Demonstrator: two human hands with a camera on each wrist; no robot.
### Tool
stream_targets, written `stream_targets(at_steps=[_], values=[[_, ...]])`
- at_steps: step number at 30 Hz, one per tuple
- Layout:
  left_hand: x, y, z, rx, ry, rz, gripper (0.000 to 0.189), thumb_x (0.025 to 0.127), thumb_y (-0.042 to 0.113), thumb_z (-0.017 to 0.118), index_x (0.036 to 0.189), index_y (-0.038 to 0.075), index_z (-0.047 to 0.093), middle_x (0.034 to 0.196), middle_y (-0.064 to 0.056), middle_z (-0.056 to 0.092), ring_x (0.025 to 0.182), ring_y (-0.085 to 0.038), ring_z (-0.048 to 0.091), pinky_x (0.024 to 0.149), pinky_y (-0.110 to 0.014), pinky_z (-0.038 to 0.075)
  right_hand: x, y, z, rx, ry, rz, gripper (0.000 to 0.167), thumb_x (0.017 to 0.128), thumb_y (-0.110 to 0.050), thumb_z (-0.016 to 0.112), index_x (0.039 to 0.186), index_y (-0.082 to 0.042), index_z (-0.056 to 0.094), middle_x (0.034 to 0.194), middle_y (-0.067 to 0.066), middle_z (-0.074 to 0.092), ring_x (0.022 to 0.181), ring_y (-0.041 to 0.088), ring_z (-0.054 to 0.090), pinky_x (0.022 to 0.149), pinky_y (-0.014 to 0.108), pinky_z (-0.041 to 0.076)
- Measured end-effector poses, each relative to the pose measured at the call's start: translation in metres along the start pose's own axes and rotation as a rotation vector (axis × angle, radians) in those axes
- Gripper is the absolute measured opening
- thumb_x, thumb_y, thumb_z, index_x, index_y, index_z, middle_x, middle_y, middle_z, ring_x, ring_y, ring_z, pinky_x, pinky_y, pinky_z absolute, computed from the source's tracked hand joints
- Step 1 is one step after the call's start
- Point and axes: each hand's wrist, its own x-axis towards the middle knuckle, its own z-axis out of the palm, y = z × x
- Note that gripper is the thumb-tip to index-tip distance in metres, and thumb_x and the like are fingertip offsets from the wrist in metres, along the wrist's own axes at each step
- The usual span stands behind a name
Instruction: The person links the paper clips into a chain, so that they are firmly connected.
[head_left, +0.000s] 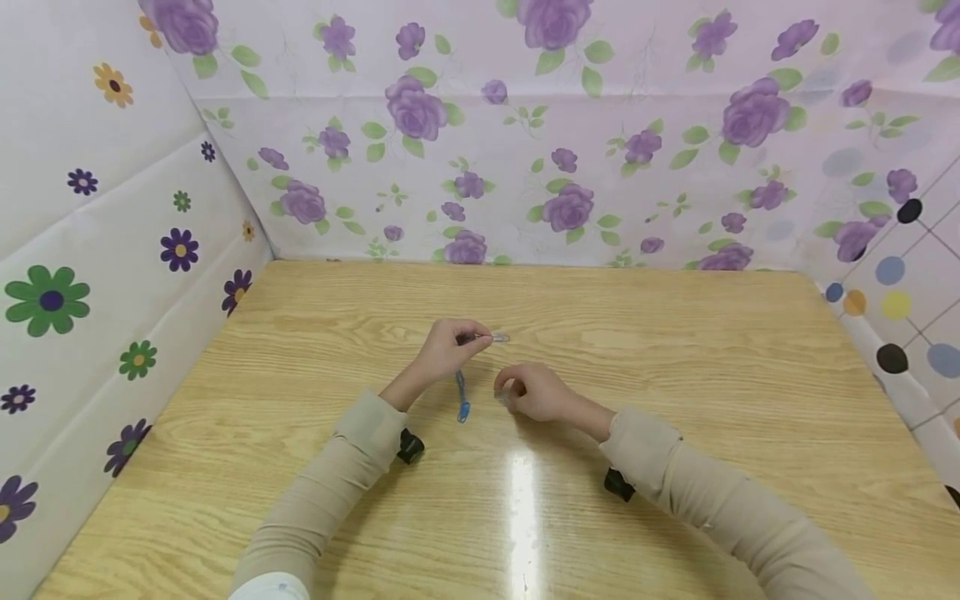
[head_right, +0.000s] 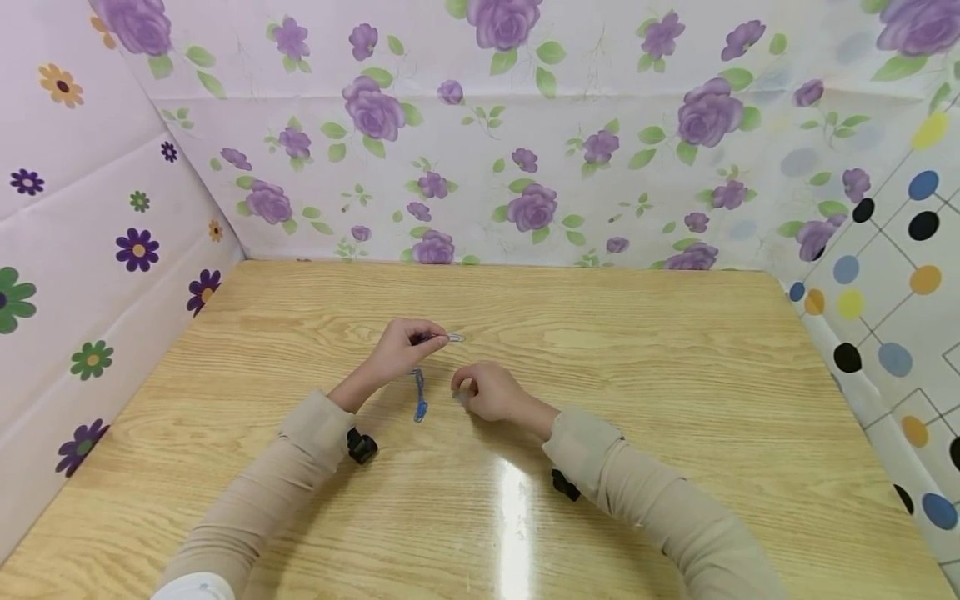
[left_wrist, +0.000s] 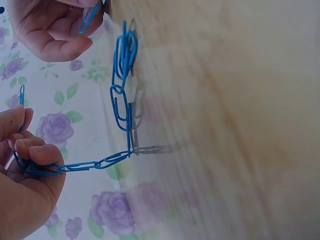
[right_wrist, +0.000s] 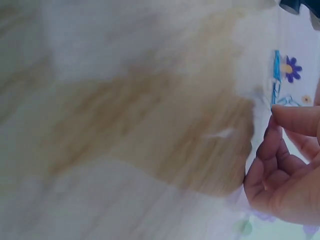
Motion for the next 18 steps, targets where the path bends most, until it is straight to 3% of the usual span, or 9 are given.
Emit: stream_targets(at_steps=[8,12,18], values=[[-0.001,-0.001,-0.001,0.027,-0.008,0.008,0.015,0.089,0.010,0.060,0.090,-0.001,0.069,0.054,-0.001,0.046,0.047,-0.012,0.034,0.046,-0.022,0.029,-0.006,0.005,-0.014,0.127,-0.017,0.077,0.021,0.082,0.002,0.061,0.102,0.000,0.065,0.079,0.007,0.065,0.061,0.008,0.053,0.056,0.023,0.045],[-0.001,0.000,-0.001,0.034,-0.012,0.005,0.015,0.089,0.011,0.059,0.091,0.000,0.069,0.055,-0.001,0.048,0.048,-0.012,0.035,0.046,-0.022,0.030,-0.007,0.005,-0.022,0.162,0.030,0.114,0.021,0.082,0.000,0.061,0.102,0.000,0.066,0.083,0.006,0.065,0.072,0.011,0.058,0.064,0.027,0.048],[-0.001,0.001,-0.002,0.037,-0.023,0.005,0.017,0.089,0.014,0.060,0.091,0.000,0.069,0.055,-0.001,0.046,0.047,-0.012,0.034,0.046,-0.022,0.030,-0.008,0.003,-0.035,0.234,0.083,0.120,0.021,0.084,-0.002,0.061,0.103,0.005,0.064,0.086,0.007,0.066,0.076,0.016,0.061,0.067,0.031,0.050]])
